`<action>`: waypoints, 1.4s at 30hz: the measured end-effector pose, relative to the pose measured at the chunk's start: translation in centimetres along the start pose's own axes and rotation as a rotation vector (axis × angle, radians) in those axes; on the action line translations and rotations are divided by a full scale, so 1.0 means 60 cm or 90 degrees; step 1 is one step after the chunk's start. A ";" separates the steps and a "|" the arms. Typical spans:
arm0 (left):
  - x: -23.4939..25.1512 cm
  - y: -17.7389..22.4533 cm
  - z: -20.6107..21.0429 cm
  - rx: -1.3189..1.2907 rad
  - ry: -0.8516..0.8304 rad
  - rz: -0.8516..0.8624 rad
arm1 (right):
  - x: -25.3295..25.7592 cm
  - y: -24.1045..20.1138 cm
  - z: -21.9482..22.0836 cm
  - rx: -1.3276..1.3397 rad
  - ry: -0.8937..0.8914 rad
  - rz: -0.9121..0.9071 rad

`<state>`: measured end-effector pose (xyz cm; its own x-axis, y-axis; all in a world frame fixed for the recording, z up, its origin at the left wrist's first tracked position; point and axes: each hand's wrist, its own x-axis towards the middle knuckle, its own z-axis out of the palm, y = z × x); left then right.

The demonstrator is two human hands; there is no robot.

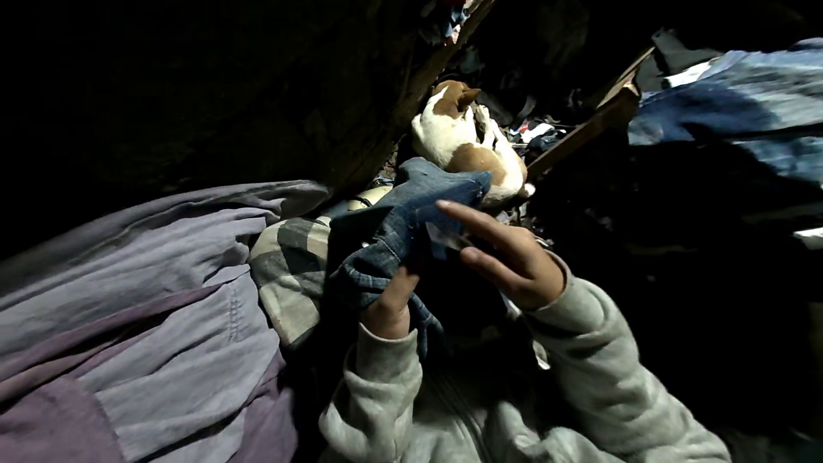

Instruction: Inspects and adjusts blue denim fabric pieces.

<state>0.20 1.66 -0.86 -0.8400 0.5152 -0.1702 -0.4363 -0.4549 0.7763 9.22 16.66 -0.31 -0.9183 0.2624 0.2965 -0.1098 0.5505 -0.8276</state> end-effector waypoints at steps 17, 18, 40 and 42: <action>-0.014 0.005 0.015 0.003 -0.006 0.015 | -0.008 0.008 0.012 -0.196 0.155 -0.066; -0.015 0.005 0.017 0.006 -0.006 0.019 | -0.012 0.015 0.004 -0.177 0.173 -0.057; -0.048 0.015 0.052 0.033 -0.168 -0.160 | -0.065 0.005 -0.062 0.014 0.057 -0.083; -0.054 0.020 0.063 0.050 -0.149 -0.151 | -0.063 0.001 -0.054 -0.029 0.055 -0.084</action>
<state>3.65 2.21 2.92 -0.6172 0.7571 -0.2141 -0.5764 -0.2499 0.7780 13.88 18.28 0.04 -0.8607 0.2509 0.4429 -0.2086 0.6199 -0.7565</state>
